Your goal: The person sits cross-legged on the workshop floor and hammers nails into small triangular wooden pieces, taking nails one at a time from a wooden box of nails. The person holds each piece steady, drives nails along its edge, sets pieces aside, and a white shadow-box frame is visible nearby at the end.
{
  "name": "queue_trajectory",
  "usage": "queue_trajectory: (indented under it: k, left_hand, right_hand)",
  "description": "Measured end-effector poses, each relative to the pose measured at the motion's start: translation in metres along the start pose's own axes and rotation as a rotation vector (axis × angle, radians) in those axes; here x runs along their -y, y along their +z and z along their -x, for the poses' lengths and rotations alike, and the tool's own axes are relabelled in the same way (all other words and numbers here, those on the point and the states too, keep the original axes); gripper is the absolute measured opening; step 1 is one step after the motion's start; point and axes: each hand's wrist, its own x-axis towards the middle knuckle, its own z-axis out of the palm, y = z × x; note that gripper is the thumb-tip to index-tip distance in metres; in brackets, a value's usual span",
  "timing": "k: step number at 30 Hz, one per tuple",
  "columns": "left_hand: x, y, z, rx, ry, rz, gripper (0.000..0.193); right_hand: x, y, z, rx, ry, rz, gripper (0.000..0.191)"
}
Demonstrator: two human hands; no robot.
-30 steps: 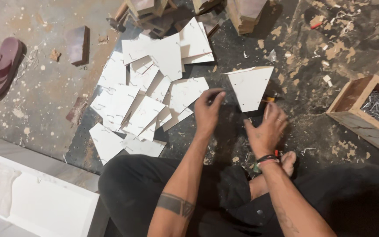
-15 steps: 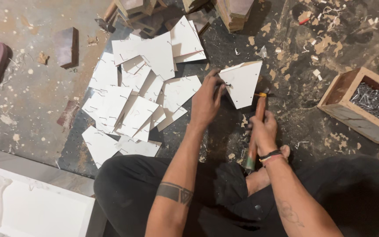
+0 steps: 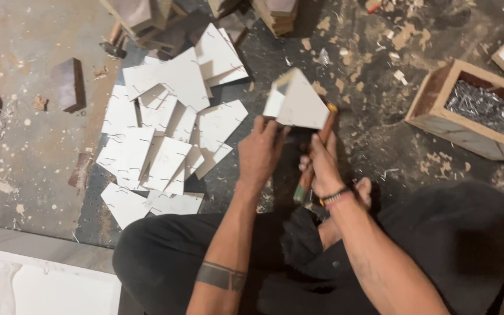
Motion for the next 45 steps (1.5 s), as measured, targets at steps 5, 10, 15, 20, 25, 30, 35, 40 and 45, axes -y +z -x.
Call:
queue_trajectory:
  k: [5, 10, 15, 20, 25, 30, 35, 40, 45]
  left_hand:
    - [-0.010, -0.019, 0.002, -0.150, 0.131, -0.014, 0.017]
    - [-0.020, -0.019, -0.024, -0.051, 0.179, -0.046, 0.013]
    - [-0.027, 0.004, -0.071, 0.155, 0.439, -0.161, 0.011]
    - [-0.025, 0.021, -0.083, 0.240, 0.513, -0.284, 0.011]
    - [-0.019, 0.028, -0.067, 0.202, 0.514, -0.298, 0.010]
    - [-0.015, 0.031, -0.049, 0.158, 0.432, -0.296, 0.012]
    - [-0.004, 0.033, -0.058, 0.213, 0.427, -0.259, 0.012]
    - [0.012, 0.026, -0.086, 0.367, 0.506, -0.259, 0.012]
    - [0.013, 0.023, -0.091, 0.326, 0.467, -0.231, 0.011]
  right_hand:
    - [0.026, -0.004, -0.016, 0.116, -0.005, 0.082, 0.053]
    - [0.014, -0.025, 0.004, 0.095, 0.156, -0.003, 0.016]
    - [-0.003, -0.037, 0.034, 0.025, 0.083, -0.136, 0.011]
    - [0.000, -0.044, 0.056, -0.020, 0.137, -0.119, 0.016]
    - [0.002, -0.040, 0.063, 0.003, 0.189, -0.086, 0.019]
    - [0.009, -0.028, 0.040, 0.133, 0.159, -0.095, 0.015]
    - [0.008, -0.026, 0.028, 0.129, 0.077, -0.070, 0.012]
    - [-0.003, -0.031, 0.045, 0.054, 0.117, -0.110, 0.015]
    - [-0.003, -0.027, 0.062, 0.030, 0.167, -0.063, 0.024]
